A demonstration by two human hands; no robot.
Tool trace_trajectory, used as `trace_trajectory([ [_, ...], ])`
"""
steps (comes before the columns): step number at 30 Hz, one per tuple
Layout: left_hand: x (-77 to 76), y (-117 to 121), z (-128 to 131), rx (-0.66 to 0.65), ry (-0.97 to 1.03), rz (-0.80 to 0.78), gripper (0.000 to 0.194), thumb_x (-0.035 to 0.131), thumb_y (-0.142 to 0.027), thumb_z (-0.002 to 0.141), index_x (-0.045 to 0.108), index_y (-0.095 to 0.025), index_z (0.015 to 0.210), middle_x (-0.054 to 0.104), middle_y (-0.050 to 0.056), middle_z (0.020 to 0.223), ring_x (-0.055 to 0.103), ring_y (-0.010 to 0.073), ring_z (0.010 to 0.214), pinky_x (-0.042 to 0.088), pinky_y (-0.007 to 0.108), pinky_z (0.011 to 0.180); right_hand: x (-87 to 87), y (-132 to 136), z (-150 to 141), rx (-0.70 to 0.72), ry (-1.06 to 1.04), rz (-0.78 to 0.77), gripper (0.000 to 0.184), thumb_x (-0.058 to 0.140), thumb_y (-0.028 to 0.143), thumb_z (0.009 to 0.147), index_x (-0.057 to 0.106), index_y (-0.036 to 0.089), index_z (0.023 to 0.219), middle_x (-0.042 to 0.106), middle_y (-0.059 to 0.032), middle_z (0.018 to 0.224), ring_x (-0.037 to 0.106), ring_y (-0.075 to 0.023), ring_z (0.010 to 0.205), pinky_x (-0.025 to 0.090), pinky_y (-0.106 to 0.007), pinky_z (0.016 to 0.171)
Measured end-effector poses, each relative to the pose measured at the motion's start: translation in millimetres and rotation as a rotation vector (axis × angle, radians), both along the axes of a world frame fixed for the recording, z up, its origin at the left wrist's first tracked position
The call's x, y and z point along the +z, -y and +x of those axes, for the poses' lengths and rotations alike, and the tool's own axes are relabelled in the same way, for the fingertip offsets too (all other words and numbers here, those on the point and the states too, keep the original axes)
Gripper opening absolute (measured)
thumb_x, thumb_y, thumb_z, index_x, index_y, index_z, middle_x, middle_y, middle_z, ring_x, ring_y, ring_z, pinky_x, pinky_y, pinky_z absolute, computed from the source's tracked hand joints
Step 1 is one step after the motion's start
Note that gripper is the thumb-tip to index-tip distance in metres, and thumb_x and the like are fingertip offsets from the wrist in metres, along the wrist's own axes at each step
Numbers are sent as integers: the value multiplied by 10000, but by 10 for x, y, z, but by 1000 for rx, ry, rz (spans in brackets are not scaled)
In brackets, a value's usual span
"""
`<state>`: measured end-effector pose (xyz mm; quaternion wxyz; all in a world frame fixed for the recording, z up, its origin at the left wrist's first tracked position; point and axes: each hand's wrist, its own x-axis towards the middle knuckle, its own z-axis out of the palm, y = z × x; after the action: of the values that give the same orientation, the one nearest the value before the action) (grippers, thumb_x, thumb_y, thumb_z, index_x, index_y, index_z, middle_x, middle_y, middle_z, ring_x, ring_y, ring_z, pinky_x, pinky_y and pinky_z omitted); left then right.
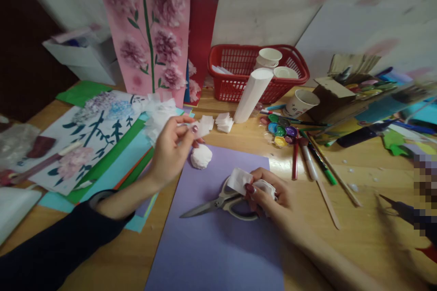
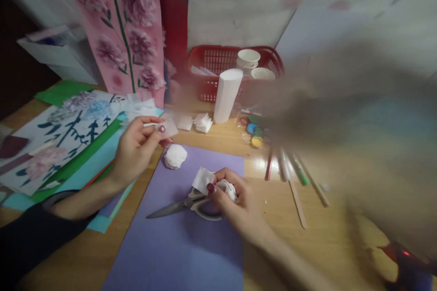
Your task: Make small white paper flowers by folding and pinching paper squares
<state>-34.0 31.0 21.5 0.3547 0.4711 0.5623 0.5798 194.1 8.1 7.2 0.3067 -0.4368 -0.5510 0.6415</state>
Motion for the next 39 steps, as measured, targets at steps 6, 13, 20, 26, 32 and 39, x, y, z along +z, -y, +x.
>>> trace_trajectory([
  [6,249,-291,-589,145,-366,-29,290,569,-128,831,482,-204,1097,642,-65,613,553,115,520,412,239,553,64,-1,-49,-40,15,-37,378,678,533,780,579,171,740,511,46,527,401,-74,458,305,-185,438],
  [13,352,-267,-714,325,-1068,-17,377,662,-190,784,571,-129,1145,633,149,1119,545,381,1144,403,502,955,71,-30,-54,-68,9,-61,420,691,569,751,614,158,726,574,17,538,455,-78,441,371,-188,431],
  [20,262,386,210,-372,-572,228,206,570,-129,897,684,-198,1053,740,26,1010,686,149,945,549,264,866,53,-6,-34,-72,27,-16,394,689,543,766,629,155,730,601,9,539,491,-83,437,404,-186,432],
  [26,-25,578,414,-437,-294,102,288,672,-147,834,712,-204,1113,739,59,1118,687,169,1034,557,284,931,83,23,-25,-12,-20,5,355,661,519,799,661,165,826,592,22,506,528,-107,423,462,-222,436],
  [32,-92,583,408,-369,84,-117,268,658,-167,825,692,-197,1089,771,60,1032,731,169,941,603,270,826,75,45,-17,47,-43,21,318,639,469,841,692,161,901,627,8,544,558,-109,445,495,-228,457],
  [39,-110,568,381,-224,73,-141,370,757,-140,724,644,-218,1068,699,-48,726,670,87,727,528,187,767,65,53,-39,138,-73,41,231,619,394,890,659,168,868,619,3,645,558,-86,512,502,-189,481],
])
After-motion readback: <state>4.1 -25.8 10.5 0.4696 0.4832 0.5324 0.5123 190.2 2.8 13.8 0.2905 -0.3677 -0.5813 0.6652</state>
